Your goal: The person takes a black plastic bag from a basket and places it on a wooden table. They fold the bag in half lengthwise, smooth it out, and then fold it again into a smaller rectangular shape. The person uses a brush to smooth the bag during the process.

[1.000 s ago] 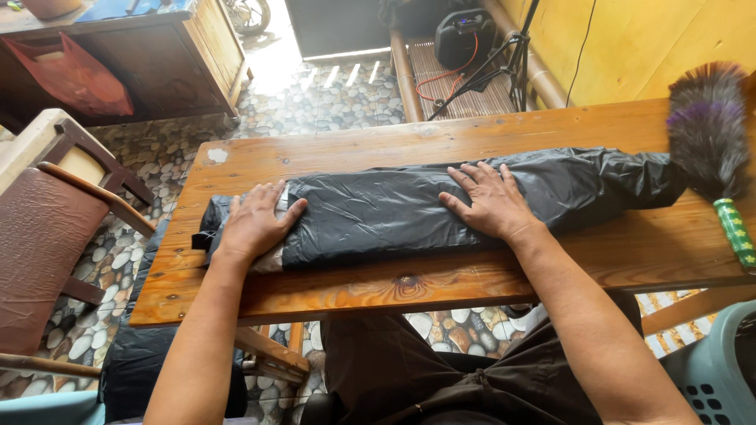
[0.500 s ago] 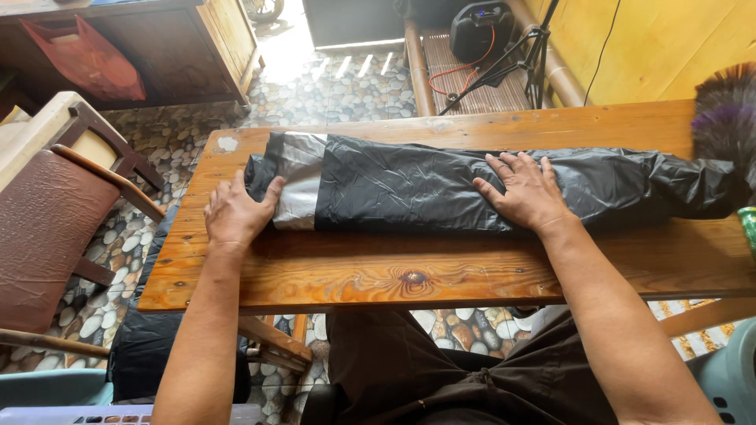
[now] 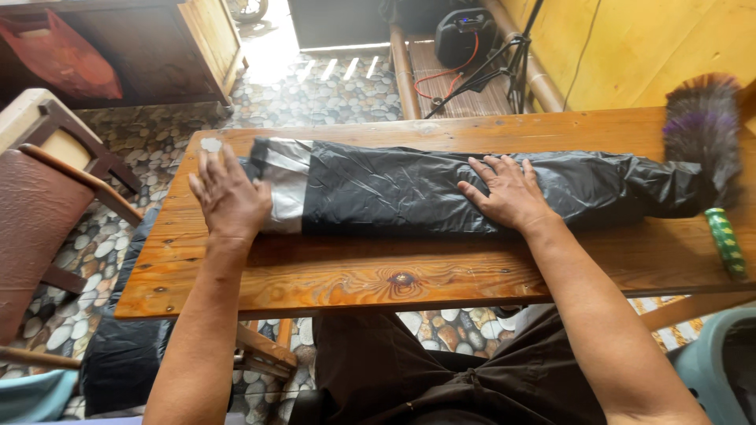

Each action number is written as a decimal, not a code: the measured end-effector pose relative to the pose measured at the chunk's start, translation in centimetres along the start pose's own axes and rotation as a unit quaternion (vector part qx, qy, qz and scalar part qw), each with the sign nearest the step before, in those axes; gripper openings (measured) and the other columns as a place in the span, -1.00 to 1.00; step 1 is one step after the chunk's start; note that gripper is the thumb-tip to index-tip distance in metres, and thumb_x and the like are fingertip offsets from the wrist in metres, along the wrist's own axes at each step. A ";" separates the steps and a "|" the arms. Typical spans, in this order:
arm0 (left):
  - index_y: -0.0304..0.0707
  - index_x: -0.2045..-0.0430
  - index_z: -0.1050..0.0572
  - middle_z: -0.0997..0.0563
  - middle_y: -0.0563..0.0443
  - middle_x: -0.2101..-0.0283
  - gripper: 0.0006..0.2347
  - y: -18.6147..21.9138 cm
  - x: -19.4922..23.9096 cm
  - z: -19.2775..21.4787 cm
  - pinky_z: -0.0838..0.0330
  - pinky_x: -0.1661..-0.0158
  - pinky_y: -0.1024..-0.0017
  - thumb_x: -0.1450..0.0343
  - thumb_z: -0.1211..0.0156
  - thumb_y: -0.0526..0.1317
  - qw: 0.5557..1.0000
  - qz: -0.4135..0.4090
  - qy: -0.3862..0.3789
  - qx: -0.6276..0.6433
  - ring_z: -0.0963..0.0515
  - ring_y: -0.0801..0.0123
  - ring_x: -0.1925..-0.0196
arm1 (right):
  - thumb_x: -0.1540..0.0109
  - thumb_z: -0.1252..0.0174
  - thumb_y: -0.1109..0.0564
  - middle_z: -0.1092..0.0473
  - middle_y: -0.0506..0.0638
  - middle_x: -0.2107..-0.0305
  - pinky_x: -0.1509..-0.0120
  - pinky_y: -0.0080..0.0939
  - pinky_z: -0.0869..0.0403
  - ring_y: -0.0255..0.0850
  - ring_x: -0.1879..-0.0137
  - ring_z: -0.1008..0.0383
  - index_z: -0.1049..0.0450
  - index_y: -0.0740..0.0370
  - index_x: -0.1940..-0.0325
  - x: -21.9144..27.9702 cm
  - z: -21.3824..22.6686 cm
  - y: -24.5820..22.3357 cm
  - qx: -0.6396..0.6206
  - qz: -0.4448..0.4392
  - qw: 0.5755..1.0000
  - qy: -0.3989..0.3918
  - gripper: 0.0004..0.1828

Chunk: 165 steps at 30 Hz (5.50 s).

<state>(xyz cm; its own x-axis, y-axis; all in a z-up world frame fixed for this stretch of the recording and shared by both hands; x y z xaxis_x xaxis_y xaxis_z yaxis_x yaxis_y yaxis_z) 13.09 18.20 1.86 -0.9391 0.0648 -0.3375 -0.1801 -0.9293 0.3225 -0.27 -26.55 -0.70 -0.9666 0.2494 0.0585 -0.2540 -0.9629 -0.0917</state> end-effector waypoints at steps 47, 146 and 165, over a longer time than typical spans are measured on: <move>-0.03 -0.32 -0.35 -0.43 -0.21 -0.28 -0.42 19.0 -0.9 -12.2 -0.02 -0.31 -0.02 -0.53 0.40 0.22 0.968 -0.178 -0.173 -0.024 -0.34 -0.03 -0.36 | -0.40 0.09 -0.15 -0.45 0.29 -0.19 -0.20 0.29 -0.46 0.29 -0.25 -0.48 -0.49 0.23 -0.27 12.6 3.0 32.6 0.099 -0.386 0.916 -0.050 -0.46; -0.16 0.23 -0.48 -0.53 -0.01 0.35 -0.86 36.3 26.0 -1.3 -0.31 0.44 0.27 -0.36 -0.11 -0.30 0.814 -0.579 -0.005 -0.038 -0.49 0.18 0.40 | -0.21 -0.39 0.03 -0.49 -0.04 0.29 0.30 -0.29 -0.55 -0.34 0.23 -0.50 -0.42 0.16 -0.04 7.8 4.1 29.4 -0.502 -0.200 0.820 0.190 -0.59; -0.44 -0.20 -0.40 -0.59 -0.26 -0.14 -0.51 34.3 19.8 3.6 -0.47 -0.02 0.14 -0.57 0.10 0.05 0.854 -0.474 -0.160 0.143 -0.59 0.06 -0.09 | -0.27 -0.34 -0.02 -0.44 -0.19 0.20 0.17 -0.43 -0.47 -0.47 0.10 -0.46 -0.41 0.02 0.04 7.5 4.8 30.0 -0.596 -0.192 0.740 0.246 -0.71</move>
<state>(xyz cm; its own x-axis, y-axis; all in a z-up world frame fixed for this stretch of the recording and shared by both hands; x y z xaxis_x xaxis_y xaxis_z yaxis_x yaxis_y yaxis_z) -12.74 -11.09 9.38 -0.3555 0.8772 -0.3228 -0.9250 -0.2806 0.2562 -15.01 -54.07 1.73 -0.6361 0.7709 -0.0331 -0.0794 -0.1081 -0.9910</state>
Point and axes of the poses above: each hand's wrist, its own x-axis away from the middle knuckle, its own z-axis out of the back of the hand, y = z × x, the point moved 8 cm from there along -x, towards the middle knuckle
